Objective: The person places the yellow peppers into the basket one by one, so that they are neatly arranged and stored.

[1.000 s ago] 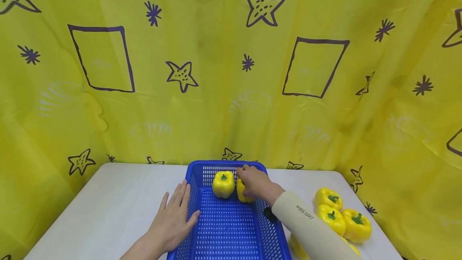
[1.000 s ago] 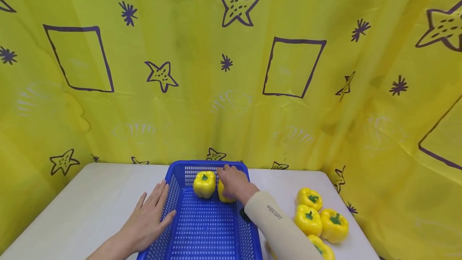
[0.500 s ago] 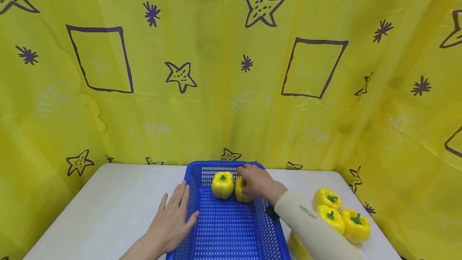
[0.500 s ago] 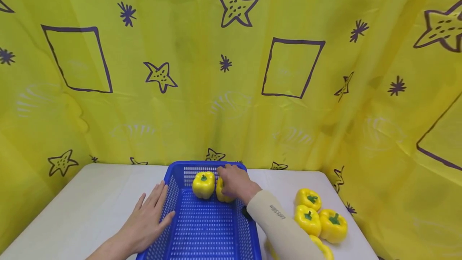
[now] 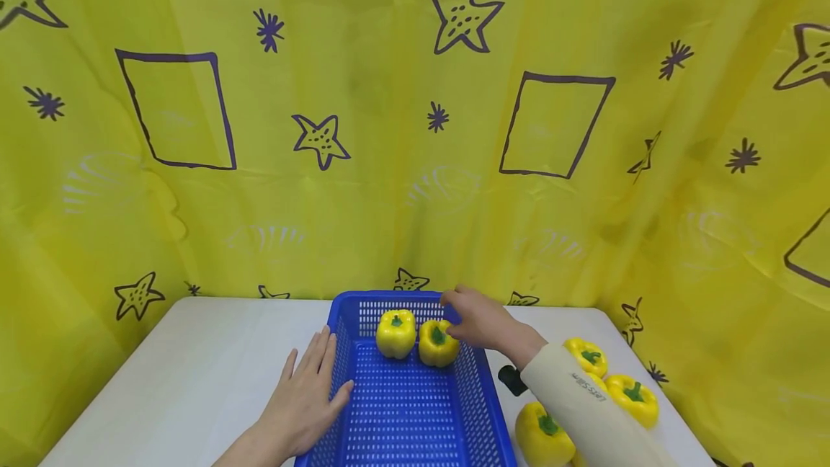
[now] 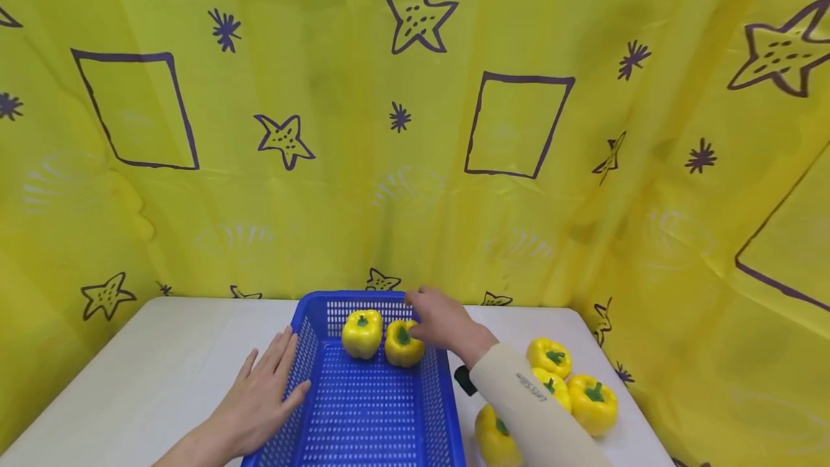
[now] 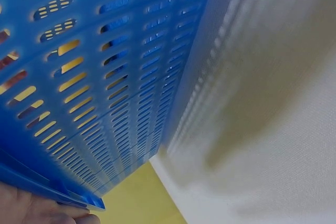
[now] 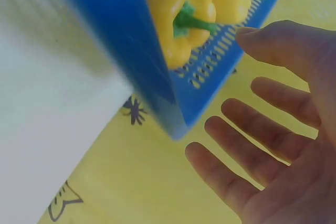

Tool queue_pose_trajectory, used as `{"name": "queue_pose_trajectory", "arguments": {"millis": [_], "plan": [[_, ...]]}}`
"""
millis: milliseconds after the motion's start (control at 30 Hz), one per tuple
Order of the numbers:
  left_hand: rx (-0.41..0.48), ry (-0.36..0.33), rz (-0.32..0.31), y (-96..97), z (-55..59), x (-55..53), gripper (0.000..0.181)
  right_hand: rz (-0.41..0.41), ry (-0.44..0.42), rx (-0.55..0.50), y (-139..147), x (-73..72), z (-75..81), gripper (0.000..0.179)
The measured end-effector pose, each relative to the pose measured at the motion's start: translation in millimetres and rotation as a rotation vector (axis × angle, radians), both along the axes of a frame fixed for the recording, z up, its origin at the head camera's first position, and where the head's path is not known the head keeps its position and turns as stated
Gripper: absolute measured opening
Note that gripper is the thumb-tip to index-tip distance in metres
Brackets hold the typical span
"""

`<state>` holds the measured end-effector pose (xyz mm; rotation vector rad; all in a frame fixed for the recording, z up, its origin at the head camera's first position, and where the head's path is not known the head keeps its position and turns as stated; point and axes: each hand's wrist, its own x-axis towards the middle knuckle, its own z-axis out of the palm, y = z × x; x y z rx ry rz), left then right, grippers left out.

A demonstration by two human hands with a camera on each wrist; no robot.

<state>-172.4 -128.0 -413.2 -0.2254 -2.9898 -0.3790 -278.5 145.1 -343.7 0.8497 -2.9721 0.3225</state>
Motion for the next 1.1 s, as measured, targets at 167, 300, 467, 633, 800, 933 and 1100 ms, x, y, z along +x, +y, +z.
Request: {"name": "queue_pose_trajectory", "arguments": {"millis": [167, 300, 467, 633, 800, 933, 1100], "plan": [[0.005, -0.002, 0.005, -0.4, -0.7, 0.3, 0.076, -0.014, 0.022, -0.036, 12.7, 1.0, 3.8, 0.037], [0.007, 0.003, 0.005, -0.5, -1.3, 0.0, 0.077, -0.036, 0.030, -0.063, 25.0, 4.0, 6.0, 0.036], [0.002, 0.008, 0.002, -0.4, -2.3, -0.6, 0.076, -0.064, 0.082, -0.063, 40.5, 8.2, 5.8, 0.036], [0.003, 0.020, -0.004, -0.1, -2.0, -0.6, 0.076, -0.057, 0.133, -0.054, 56.1, 11.9, 4.3, 0.034], [0.003, 0.018, -0.001, -0.2, -1.3, -0.1, 0.076, -0.075, 0.141, -0.052, 68.4, 14.8, 1.4, 0.033], [-0.001, 0.020, 0.001, -0.5, -1.8, -0.4, 0.077, -0.082, 0.151, -0.055, 77.2, 16.9, -4.0, 0.032], [-0.005, 0.029, -0.001, -0.5, -2.5, -1.1, 0.076, -0.117, 0.144, -0.051, 89.7, 19.2, -9.8, 0.031]]}}
